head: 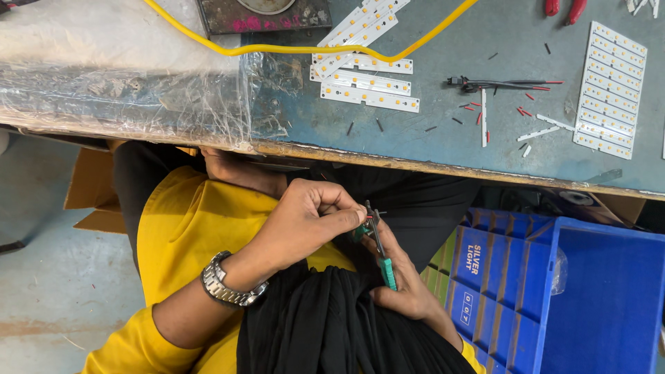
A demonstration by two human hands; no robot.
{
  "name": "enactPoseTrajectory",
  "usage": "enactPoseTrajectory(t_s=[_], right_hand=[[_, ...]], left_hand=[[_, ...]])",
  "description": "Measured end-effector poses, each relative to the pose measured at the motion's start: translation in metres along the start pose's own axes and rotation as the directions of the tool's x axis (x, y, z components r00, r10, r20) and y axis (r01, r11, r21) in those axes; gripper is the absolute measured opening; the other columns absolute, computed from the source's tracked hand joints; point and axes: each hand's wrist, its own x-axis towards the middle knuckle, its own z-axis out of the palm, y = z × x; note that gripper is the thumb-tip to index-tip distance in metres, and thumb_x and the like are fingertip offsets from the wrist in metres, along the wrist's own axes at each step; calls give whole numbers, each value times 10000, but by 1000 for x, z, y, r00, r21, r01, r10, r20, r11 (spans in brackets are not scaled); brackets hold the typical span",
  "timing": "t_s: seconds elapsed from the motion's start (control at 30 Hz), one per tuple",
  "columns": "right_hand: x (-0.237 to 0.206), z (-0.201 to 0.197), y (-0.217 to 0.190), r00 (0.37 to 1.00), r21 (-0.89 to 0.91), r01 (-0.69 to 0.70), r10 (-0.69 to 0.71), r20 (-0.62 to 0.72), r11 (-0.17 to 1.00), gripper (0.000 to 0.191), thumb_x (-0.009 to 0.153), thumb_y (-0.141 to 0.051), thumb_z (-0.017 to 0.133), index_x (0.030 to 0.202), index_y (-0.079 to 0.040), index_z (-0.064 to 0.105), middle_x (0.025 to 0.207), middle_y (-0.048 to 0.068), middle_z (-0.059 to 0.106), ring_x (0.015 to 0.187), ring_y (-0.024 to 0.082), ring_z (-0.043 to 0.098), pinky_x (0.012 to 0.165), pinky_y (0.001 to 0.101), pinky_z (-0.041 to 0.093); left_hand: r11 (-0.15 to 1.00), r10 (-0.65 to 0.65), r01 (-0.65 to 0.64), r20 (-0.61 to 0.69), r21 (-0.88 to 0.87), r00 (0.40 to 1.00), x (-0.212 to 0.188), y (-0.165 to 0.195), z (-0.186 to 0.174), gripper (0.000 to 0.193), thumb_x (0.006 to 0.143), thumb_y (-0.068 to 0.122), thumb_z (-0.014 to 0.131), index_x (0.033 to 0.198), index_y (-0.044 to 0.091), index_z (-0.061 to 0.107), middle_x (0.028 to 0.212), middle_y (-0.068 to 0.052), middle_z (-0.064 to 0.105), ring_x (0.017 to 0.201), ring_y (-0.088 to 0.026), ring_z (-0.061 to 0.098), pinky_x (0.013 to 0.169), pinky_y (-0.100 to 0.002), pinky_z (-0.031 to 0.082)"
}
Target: The person strips the insulation from the ends of red and black wires using wire strippers. They repeatedly pick up wires, strip both ends, and place the finished wires on the table.
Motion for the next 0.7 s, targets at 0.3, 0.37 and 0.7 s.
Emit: enactPoseTrajectory(t_s=[0.3,0.37,0.7], right_hand=[[0,-3,3,1000,-42,22,-22,10,999,1106,616,-80,602,1629,30,171,1717,220,206,1629,340,159,1321,476,112],[0,-4,2,1000,-69,17,-16,3,997,1106,582,-66,565,1623,37,206,1706,220,245,1634,329,162,1318,458,93],[2,-4,-8,1000,-34,-22,22,17,999,1088,567,-23,569,1604,42,249,1692,211,260,1624,332,181,1311,454,104]], left_hand=[[976,60,-49,-47,211,997,-1,9,-1,122,869,104,715,833,-10,740,678,27,693,596,16,551,523,-203,434],[944,107,-80,-66,320,992,-2,14,-1,120,836,115,720,829,-2,741,670,2,712,585,3,581,519,-217,462],[807,66,-13,-68,590,996,-7,38,0,160,816,212,713,847,74,788,552,-100,650,389,-192,535,437,-345,385]])
